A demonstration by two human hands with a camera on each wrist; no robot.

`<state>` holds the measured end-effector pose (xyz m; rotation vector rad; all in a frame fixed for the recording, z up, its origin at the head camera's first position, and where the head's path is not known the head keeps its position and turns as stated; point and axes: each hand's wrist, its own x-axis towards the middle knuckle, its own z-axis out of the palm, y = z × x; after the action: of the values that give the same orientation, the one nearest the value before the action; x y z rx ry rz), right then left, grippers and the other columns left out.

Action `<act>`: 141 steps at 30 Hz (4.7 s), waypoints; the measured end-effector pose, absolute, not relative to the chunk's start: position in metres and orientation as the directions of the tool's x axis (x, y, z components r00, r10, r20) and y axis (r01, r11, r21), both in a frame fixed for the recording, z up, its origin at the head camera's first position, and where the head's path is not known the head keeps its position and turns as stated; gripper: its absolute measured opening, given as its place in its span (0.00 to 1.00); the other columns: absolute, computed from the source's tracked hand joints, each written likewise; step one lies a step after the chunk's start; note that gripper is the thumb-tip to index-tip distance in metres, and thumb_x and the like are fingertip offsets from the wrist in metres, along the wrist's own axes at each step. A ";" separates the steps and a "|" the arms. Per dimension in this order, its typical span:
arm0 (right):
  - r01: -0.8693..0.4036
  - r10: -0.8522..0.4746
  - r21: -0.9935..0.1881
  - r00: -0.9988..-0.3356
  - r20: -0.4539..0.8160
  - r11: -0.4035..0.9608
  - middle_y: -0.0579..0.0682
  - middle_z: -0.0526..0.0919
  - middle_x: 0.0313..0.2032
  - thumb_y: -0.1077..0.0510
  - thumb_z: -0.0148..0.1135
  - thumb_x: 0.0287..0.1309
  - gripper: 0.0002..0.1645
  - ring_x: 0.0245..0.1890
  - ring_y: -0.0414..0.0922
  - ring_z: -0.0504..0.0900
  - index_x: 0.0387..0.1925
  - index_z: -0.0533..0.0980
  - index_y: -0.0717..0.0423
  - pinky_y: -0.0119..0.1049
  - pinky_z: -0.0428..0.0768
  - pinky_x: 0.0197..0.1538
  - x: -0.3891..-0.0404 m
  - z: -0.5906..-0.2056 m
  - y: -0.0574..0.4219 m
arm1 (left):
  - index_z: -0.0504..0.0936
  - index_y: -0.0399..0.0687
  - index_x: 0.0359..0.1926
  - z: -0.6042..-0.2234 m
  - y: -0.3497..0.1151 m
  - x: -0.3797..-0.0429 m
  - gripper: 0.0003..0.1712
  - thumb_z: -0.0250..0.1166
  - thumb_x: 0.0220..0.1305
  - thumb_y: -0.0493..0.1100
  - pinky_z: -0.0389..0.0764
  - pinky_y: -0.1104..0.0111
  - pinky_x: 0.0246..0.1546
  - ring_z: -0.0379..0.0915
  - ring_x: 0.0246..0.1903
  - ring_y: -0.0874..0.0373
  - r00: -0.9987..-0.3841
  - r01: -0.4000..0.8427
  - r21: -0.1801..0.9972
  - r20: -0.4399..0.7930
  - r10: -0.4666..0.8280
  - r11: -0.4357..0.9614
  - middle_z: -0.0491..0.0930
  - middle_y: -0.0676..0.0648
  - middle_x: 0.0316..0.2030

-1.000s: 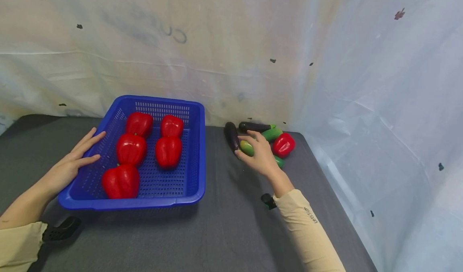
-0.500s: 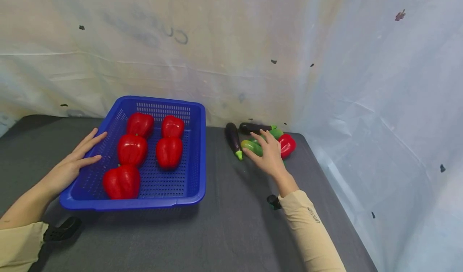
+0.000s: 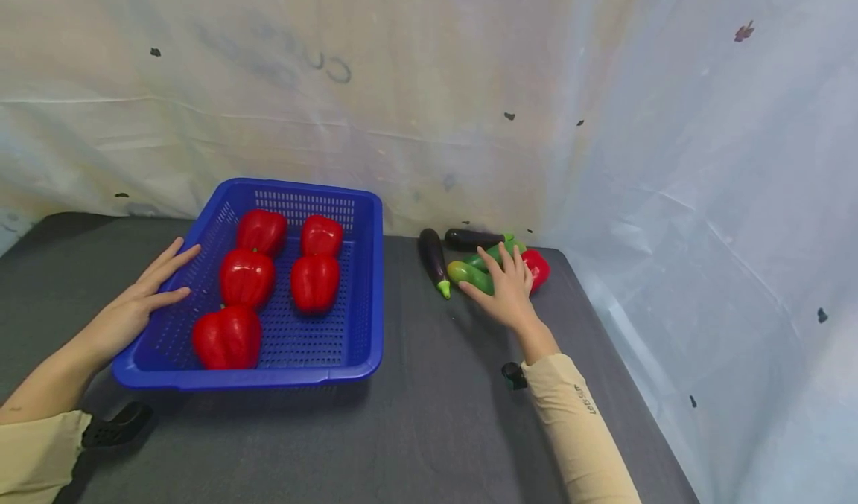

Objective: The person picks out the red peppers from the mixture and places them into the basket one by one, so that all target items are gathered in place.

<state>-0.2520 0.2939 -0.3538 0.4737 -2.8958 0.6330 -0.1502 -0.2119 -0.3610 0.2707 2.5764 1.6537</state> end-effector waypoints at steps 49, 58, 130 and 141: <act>-0.043 -0.008 -0.483 -0.997 0.075 0.875 0.70 0.40 0.72 0.46 0.61 0.59 0.48 0.71 0.71 0.34 0.73 0.51 0.57 0.74 0.46 0.64 -0.280 -0.369 0.344 | 0.40 0.46 0.76 -0.359 -0.210 -0.148 0.34 0.42 0.75 0.42 0.45 0.25 0.55 0.14 0.71 0.34 -0.984 0.115 0.911 0.051 0.170 0.395 0.20 0.45 0.75; -0.033 0.006 -0.477 -0.997 0.079 0.878 0.73 0.42 0.71 0.49 0.60 0.59 0.46 0.70 0.70 0.41 0.72 0.52 0.60 0.69 0.58 0.63 -0.288 -0.376 0.353 | 0.41 0.46 0.76 -0.358 -0.208 -0.148 0.34 0.43 0.74 0.42 0.44 0.25 0.56 0.14 0.71 0.34 -0.984 0.117 0.913 0.052 0.172 0.392 0.20 0.45 0.75; -0.336 -0.114 -0.428 -0.877 0.466 0.839 0.62 0.56 0.68 0.63 0.72 0.47 0.41 0.67 0.65 0.52 0.64 0.67 0.51 0.66 0.72 0.54 -0.264 -0.364 0.322 | 0.42 0.44 0.75 -0.359 -0.211 -0.147 0.34 0.42 0.74 0.42 0.50 0.25 0.54 0.15 0.71 0.33 -0.984 0.119 0.916 0.057 0.170 0.384 0.20 0.45 0.75; -0.417 -0.178 -0.407 -0.842 0.509 0.813 0.60 0.57 0.69 0.61 0.73 0.47 0.40 0.66 0.64 0.54 0.64 0.69 0.50 0.65 0.72 0.53 -0.253 -0.357 0.301 | 0.42 0.43 0.75 -0.359 -0.211 -0.148 0.33 0.42 0.74 0.41 0.52 0.26 0.52 0.15 0.71 0.32 -0.984 0.117 0.917 0.054 0.171 0.381 0.20 0.45 0.75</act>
<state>-0.2532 0.3010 -0.3568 0.4431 -2.5415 0.7157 -0.1485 -0.2113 -0.3595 0.2685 2.5693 1.6994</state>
